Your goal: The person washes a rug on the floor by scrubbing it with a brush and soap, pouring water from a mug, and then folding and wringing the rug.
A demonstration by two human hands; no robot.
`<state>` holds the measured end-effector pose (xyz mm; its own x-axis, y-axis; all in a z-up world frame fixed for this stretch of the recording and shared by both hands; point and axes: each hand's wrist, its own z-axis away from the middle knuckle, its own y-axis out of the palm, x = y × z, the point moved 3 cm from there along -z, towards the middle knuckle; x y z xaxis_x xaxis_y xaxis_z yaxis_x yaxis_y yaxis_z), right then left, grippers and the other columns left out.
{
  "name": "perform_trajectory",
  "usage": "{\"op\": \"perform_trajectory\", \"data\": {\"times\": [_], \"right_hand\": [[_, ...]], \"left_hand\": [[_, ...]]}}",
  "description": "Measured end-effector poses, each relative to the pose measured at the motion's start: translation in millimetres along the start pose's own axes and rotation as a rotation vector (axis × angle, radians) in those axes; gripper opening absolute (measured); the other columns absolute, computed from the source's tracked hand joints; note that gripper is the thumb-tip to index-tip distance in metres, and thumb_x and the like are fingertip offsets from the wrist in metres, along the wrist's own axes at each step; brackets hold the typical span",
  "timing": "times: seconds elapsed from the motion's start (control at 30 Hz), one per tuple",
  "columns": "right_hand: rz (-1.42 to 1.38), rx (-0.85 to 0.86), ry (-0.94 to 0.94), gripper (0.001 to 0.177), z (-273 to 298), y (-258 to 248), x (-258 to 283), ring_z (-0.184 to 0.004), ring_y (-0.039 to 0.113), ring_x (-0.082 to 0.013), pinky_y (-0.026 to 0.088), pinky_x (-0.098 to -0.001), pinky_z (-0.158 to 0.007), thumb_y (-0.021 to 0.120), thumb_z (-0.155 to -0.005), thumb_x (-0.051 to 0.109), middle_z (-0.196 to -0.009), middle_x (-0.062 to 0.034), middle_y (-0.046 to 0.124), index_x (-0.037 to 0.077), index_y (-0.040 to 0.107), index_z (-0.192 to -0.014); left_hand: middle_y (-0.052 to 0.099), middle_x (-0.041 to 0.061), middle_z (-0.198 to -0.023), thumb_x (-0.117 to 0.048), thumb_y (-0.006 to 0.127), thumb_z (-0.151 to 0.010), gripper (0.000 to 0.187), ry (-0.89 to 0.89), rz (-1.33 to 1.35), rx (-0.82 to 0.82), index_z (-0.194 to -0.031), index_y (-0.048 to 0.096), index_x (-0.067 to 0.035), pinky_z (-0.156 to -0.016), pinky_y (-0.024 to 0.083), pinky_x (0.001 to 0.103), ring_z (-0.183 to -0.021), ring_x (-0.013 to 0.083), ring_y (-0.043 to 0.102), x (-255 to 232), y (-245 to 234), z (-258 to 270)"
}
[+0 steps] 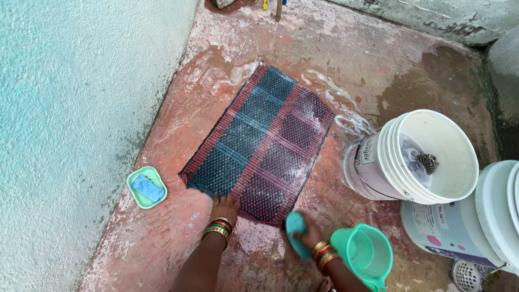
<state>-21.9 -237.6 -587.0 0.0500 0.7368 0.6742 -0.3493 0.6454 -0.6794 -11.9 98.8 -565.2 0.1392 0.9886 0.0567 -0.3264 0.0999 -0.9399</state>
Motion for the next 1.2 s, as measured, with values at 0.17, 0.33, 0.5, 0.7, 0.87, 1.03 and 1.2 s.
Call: {"op": "perform_trajectory", "data": {"times": [0.17, 0.33, 0.5, 0.7, 0.87, 1.03, 1.2], "right_hand": [[-0.1, -0.348, -0.119, 0.107, -30.7, -34.8, 9.1, -0.132, 0.053, -0.0404, 0.045, -0.05, -0.11, 0.089, -0.065, 0.04, -0.144, -0.0208, 0.054, 0.02, 0.034, -0.154], [0.436, -0.204, 0.208, 0.113, -45.7, -12.7, 19.3, -0.138, 0.037, -0.0451, 0.04, -0.0552, -0.107, 0.091, -0.065, 0.051, -0.158, -0.0216, 0.03, 0.027, 0.034, -0.159], [0.154, -0.502, 0.38, 0.067, -82.9, -27.6, 2.6, -0.125, 0.058, -0.0461, 0.05, -0.0534, -0.105, 0.088, -0.072, 0.053, -0.144, -0.0213, 0.049, 0.013, 0.06, -0.118], [0.22, -0.506, 0.066, 0.068, -90.7, -39.5, 26.8, -0.104, 0.065, -0.0446, 0.056, -0.0531, -0.088, 0.078, -0.07, 0.027, -0.134, -0.0199, 0.053, 0.011, 0.055, -0.131], [-0.043, 0.049, -0.031, 0.041, -40.8, 33.0, 53.3, -0.125, 0.069, -0.035, 0.052, -0.0483, -0.105, 0.065, -0.105, 0.029, -0.14, -0.0176, 0.069, 0.019, 0.058, -0.144], [0.972, 0.035, -0.517, 0.082, -76.8, 16.9, 60.1, -0.14, 0.045, -0.0396, 0.041, -0.0615, -0.11, 0.071, -0.083, 0.012, -0.158, -0.0217, 0.036, 0.032, 0.038, -0.155], [0.833, -0.088, -0.22, 0.079, -186.9, -66.4, 84.7, -0.135, 0.042, -0.0493, 0.047, -0.0599, -0.096, 0.077, -0.082, 0.026, -0.16, -0.0297, 0.026, 0.029, 0.043, -0.153]], "left_hand": [[0.033, 0.014, -0.163, -0.064, 0.046, -0.101, 0.069, -0.117, 0.129, 0.303, -0.149, 0.051, -0.016, -0.126, 0.001, 0.065, -0.151, 0.0342, 0.032, -1.7, -59.9, 24.1], [0.006, 0.016, -0.172, -0.076, 0.06, -0.087, 0.097, -0.27, 0.366, 0.235, -0.158, 0.033, -0.015, -0.121, -0.003, 0.072, -0.158, 0.0462, 0.001, -20.9, -91.5, 13.8], [-0.032, 0.014, -0.169, -0.073, 0.086, -0.06, 0.153, -0.324, 0.438, 0.416, -0.165, -0.014, -0.024, -0.114, -0.002, 0.081, -0.152, 0.0507, -0.025, -47.4, -78.9, -0.2], [-0.041, 0.017, -0.164, -0.062, 0.097, -0.054, 0.168, -0.29, 0.401, 0.509, -0.161, -0.028, -0.026, -0.11, -0.003, 0.083, -0.149, 0.0523, -0.03, -51.1, -53.1, 2.4], [-0.042, 0.02, -0.163, -0.06, 0.097, -0.053, 0.17, -0.277, 0.385, 0.499, -0.16, -0.03, -0.025, -0.108, -0.001, 0.085, -0.147, 0.055, -0.031, -52.0, -38.7, -7.9], [-0.042, 0.021, -0.162, -0.059, 0.097, -0.053, 0.171, -0.28, 0.397, 0.534, -0.158, -0.033, -0.024, -0.108, -0.001, 0.085, -0.147, 0.0561, -0.032, -51.1, -42.5, -8.6], [-0.043, 0.021, -0.161, -0.059, 0.098, -0.053, 0.171, -0.288, 0.396, 0.554, -0.158, -0.033, -0.023, -0.108, -0.002, 0.085, -0.147, 0.0559, -0.032, -50.3, -50.3, -7.6]]}}
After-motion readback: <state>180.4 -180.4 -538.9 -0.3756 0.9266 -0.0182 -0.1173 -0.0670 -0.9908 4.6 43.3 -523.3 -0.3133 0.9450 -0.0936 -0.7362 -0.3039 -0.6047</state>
